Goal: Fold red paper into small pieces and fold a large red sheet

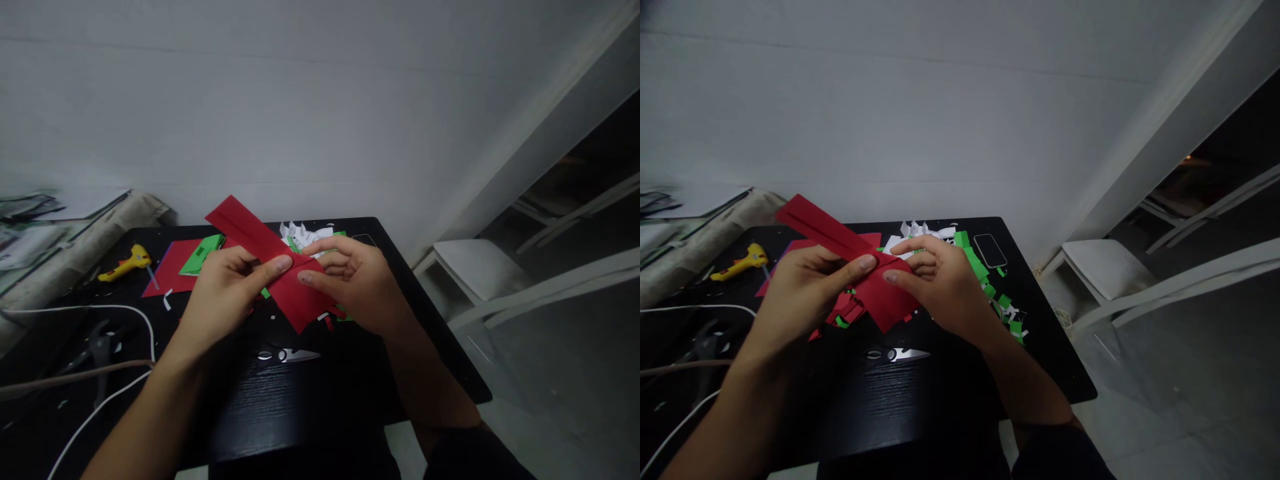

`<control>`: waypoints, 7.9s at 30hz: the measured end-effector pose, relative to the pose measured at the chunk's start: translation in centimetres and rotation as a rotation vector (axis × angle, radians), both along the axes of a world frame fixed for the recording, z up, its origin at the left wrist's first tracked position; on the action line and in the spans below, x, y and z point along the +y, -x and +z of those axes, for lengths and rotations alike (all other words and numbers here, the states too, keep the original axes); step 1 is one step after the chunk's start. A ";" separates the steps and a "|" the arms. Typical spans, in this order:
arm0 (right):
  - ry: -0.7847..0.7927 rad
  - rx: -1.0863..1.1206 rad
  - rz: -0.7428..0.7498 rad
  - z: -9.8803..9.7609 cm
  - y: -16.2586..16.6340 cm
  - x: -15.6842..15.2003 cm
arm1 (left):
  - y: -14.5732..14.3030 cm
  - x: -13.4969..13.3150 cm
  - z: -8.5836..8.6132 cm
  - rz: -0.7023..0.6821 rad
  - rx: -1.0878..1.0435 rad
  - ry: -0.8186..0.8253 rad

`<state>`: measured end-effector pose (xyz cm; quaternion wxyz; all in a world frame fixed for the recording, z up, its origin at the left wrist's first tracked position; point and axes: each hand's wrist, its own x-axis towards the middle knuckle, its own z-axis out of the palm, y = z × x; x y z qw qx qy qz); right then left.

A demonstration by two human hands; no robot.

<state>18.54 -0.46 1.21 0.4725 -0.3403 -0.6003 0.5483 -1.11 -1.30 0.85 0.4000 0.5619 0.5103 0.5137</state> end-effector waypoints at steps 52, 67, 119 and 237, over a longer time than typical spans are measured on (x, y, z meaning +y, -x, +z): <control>-0.175 -0.014 -0.200 -0.1 0.9 0.2 | -0.7 -0.8 1.2 -0.130 0.069 -0.114; -0.172 0.004 -0.225 0.2 0.9 0.2 | -0.9 -0.7 1.1 -0.119 0.014 -0.155; -0.085 0.100 -0.145 0.0 0.9 0.7 | -0.4 0.0 0.1 -0.018 0.131 -0.368; -0.016 -0.205 0.065 -3.9 -0.4 0.6 | 0.0 0.6 -2.9 -0.182 0.013 0.021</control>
